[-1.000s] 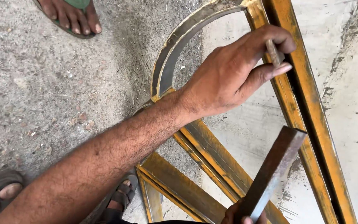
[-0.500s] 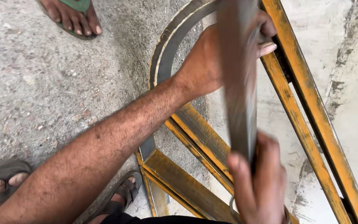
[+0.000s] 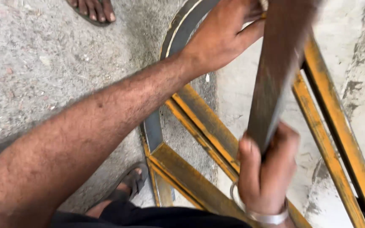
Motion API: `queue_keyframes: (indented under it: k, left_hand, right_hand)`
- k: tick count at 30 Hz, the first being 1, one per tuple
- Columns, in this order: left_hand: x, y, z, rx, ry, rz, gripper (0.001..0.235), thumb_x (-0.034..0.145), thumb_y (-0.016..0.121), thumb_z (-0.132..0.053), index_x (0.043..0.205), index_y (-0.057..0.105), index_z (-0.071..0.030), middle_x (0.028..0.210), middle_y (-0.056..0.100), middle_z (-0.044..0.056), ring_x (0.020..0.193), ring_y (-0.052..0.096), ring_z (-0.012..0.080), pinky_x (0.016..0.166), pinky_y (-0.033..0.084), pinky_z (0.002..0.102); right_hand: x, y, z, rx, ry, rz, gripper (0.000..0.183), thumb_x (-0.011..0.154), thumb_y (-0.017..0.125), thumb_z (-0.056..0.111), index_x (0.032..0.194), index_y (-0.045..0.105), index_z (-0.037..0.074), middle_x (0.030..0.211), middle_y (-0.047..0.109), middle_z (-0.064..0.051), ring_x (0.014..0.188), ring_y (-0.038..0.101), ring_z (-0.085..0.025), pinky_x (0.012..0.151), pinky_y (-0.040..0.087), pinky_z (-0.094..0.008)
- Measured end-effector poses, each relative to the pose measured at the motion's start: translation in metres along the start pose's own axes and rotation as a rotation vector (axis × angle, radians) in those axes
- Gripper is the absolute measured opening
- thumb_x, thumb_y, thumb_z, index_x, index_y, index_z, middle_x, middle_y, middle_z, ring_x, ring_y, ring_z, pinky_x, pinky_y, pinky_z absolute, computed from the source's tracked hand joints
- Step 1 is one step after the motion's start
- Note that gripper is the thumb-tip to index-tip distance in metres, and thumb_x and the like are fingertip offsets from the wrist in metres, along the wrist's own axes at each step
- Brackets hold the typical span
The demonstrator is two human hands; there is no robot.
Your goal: The person sits on the floor and uses a hammer to strike a metal chisel against a yellow metal frame. The person repeatedly positions the chisel on the frame and hits it with the hammer to chip away material.
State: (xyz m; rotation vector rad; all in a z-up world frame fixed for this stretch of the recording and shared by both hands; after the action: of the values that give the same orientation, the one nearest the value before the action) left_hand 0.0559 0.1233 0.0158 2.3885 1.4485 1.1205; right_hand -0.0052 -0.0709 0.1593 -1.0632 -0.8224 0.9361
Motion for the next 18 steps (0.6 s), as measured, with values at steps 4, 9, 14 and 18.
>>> queue_keyframes:
  k: [4,9,14,18]
  left_hand:
    - [0.009,-0.005,-0.035,0.207,0.138,0.015,0.027,0.107,0.069,-0.029,0.130,0.062,-0.015,0.127,0.073,0.005,0.123,0.071,0.0227,0.108,0.058,0.043]
    - [0.005,-0.006,-0.024,0.149,0.034,-0.135,0.040,0.101,0.066,-0.031,0.134,0.054,-0.011,0.135,0.062,0.015,0.113,0.069,0.0264,0.095,0.057,0.046]
    - [0.001,0.015,-0.001,-0.013,-0.089,-0.031,0.035,0.107,0.065,-0.037,0.138,0.055,-0.023,0.130,0.070,-0.004,0.115,0.075,0.0108,0.102,0.064,0.030]
    - [0.002,0.013,-0.015,0.055,-0.072,0.015,0.036,0.103,0.068,-0.033,0.135,0.060,-0.021,0.141,0.066,0.004,0.125,0.070,0.0200,0.108,0.059,0.038]
  right_hand:
    - [0.007,0.008,-0.019,-0.119,0.288,0.073,0.035,0.101,0.061,0.017,0.128,0.051,-0.003,0.070,0.058,-0.006,0.058,0.053,-0.013,0.052,0.044,-0.029]
    - [0.008,0.001,-0.024,-0.291,0.279,-0.032,0.042,0.097,0.061,0.022,0.126,0.047,-0.005,0.071,0.063,-0.006,0.060,0.059,-0.010,0.055,0.048,-0.027]
    - [-0.004,-0.004,-0.010,-0.161,0.326,-0.100,0.036,0.103,0.059,0.026,0.121,0.050,-0.003,0.068,0.060,-0.006,0.054,0.048,-0.008,0.052,0.040,-0.026]
    - [0.017,-0.001,-0.038,-0.329,0.566,0.112,0.033,0.102,0.061,0.023,0.123,0.055,0.000,0.060,0.060,-0.010,0.053,0.057,-0.013,0.048,0.045,-0.032]
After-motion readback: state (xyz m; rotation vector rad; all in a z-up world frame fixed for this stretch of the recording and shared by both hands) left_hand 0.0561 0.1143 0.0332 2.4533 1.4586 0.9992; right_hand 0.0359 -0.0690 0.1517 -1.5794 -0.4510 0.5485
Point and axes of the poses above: each hand's wrist, its own x-axis towards the middle knuckle, its own y-axis out of the palm, z = x × y, the point moved 10 cm from there along x, towards the middle knuckle
